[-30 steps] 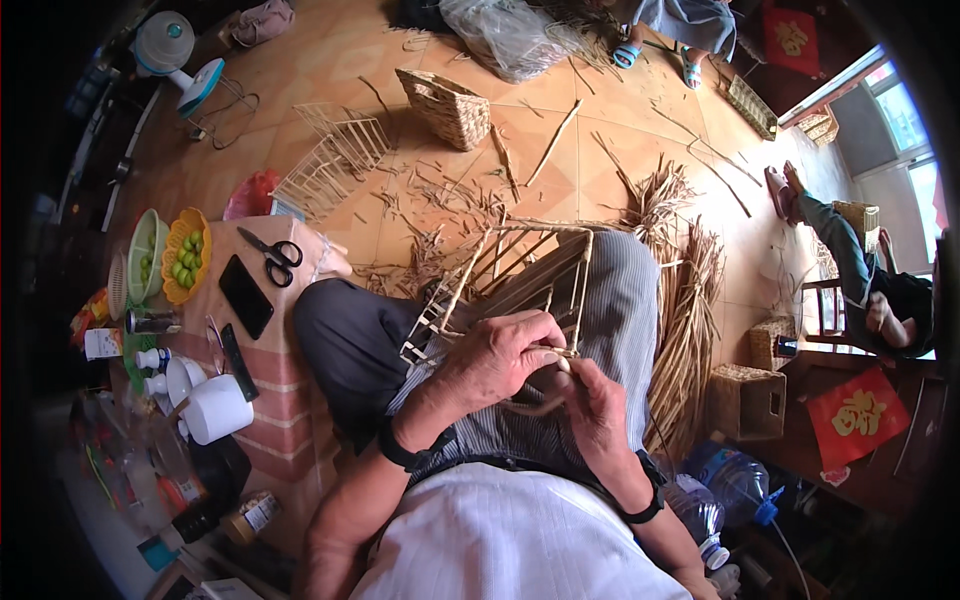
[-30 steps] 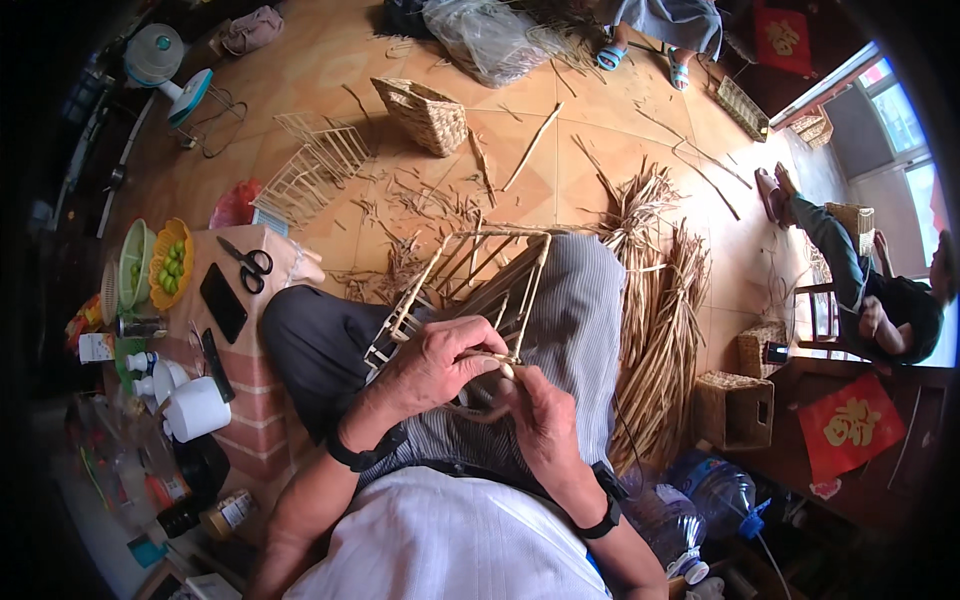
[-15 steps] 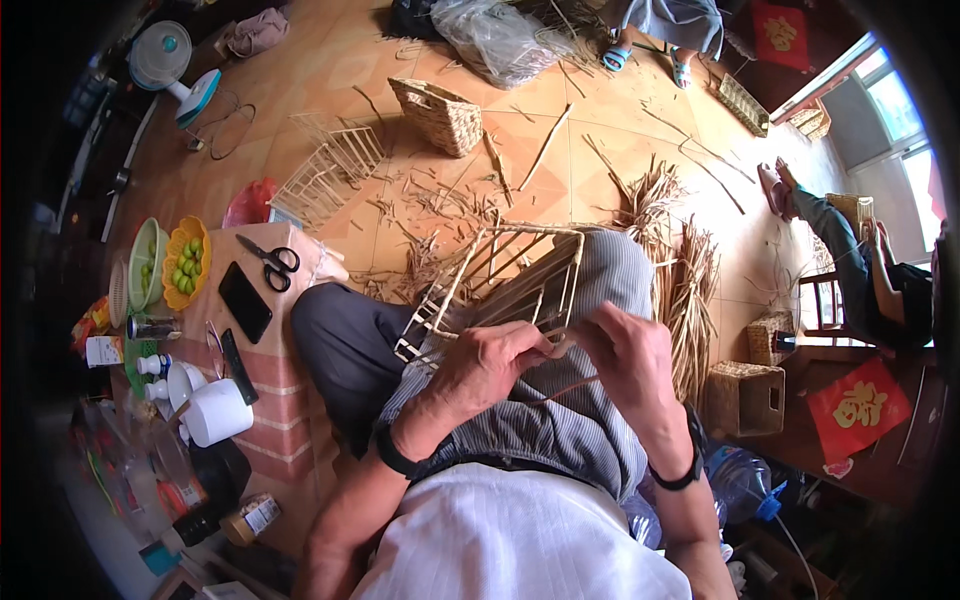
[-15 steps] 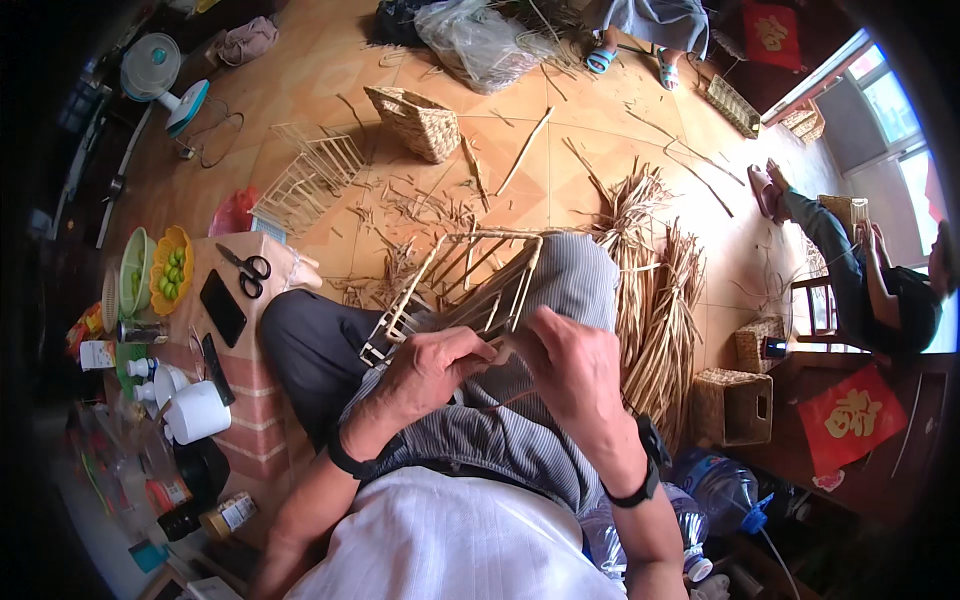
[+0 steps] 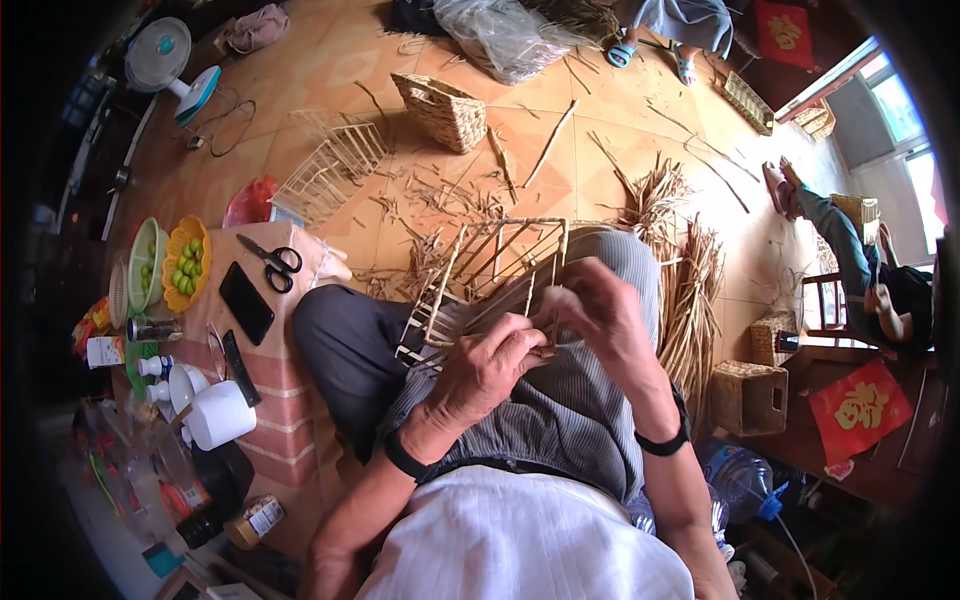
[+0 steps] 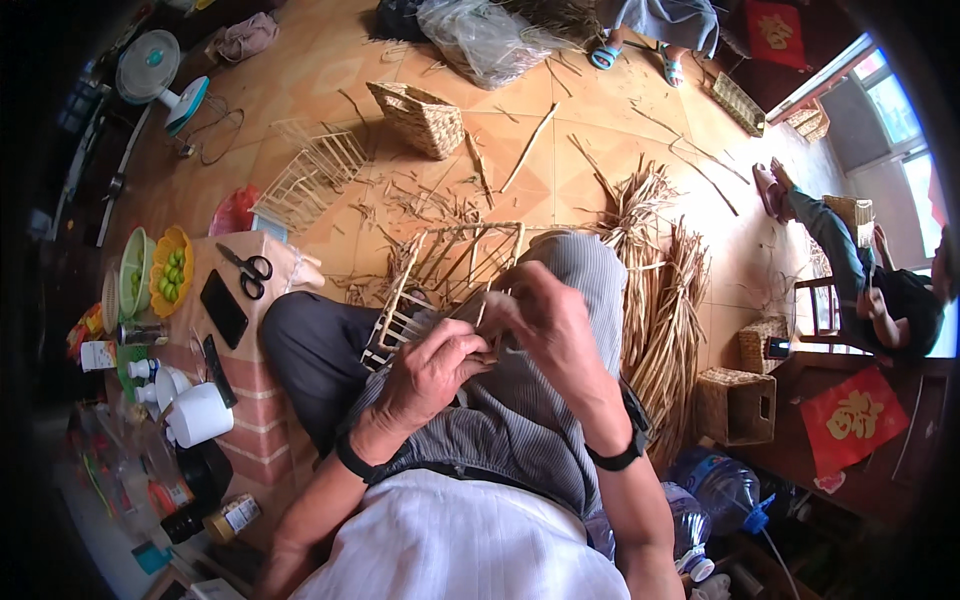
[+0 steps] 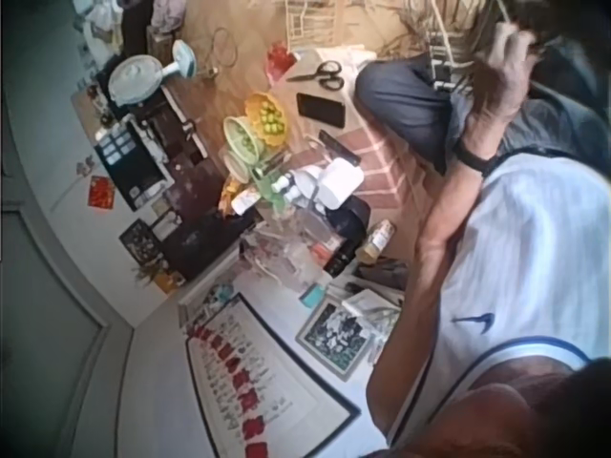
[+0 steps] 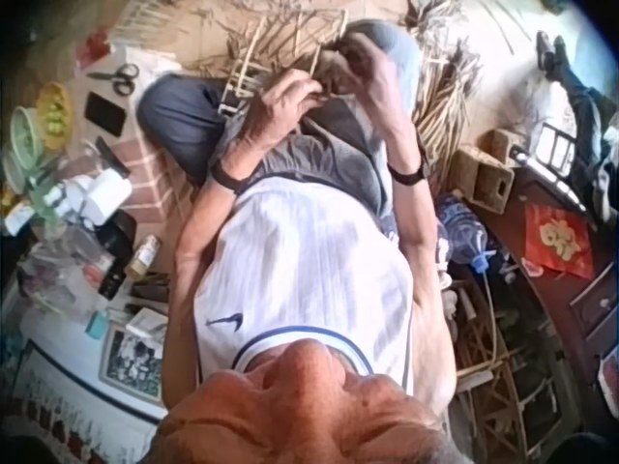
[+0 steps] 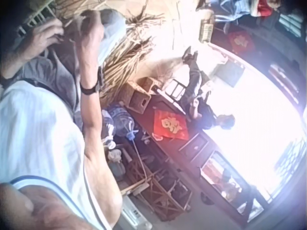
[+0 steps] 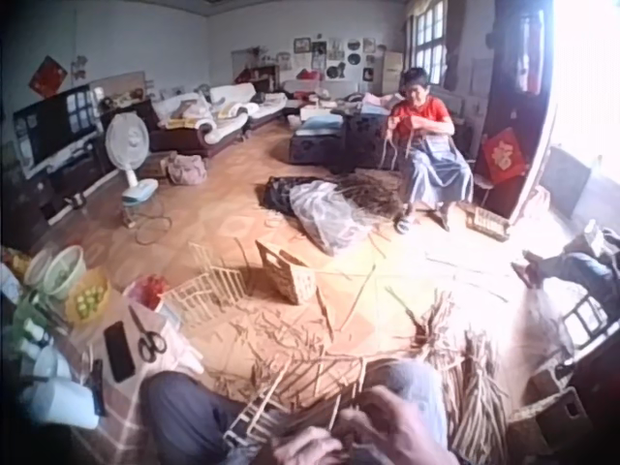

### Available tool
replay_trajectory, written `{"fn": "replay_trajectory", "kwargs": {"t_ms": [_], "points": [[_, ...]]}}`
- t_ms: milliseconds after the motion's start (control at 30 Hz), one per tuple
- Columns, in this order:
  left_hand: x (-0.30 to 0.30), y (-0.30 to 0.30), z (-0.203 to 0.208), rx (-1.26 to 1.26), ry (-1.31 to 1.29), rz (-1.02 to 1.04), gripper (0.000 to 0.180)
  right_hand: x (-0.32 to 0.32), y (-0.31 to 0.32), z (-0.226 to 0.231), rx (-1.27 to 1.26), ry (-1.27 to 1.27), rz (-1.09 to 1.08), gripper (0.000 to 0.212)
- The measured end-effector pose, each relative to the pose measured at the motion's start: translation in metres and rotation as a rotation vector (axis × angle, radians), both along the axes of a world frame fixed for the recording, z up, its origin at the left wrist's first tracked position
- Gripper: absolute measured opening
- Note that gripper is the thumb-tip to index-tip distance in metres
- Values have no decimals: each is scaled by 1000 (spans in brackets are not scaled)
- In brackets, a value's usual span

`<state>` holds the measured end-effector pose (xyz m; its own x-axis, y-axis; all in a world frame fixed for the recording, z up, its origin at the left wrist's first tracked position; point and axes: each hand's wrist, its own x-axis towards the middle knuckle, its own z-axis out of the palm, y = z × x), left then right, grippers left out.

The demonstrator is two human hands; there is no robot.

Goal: Weaving bamboo strips to create a structural frame.

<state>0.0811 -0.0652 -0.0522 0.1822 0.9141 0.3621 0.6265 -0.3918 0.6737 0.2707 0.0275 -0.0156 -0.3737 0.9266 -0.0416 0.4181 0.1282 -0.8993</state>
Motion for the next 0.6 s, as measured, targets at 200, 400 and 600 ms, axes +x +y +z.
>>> {"fn": "replay_trajectory", "kwargs": {"t_ms": [200, 400, 600], "points": [[-1, 6, 2, 82, 51, -72, 34, 25, -38, 24, 565, -137, -157, 26], [-1, 7, 5, -19, -3, -117, 23, 22, -85, -1, 70, -65, -9, 29], [-1, 6, 14, -180, -100, -124, 22, -2, -90, -36, -335, 369, 6, 40]]}}
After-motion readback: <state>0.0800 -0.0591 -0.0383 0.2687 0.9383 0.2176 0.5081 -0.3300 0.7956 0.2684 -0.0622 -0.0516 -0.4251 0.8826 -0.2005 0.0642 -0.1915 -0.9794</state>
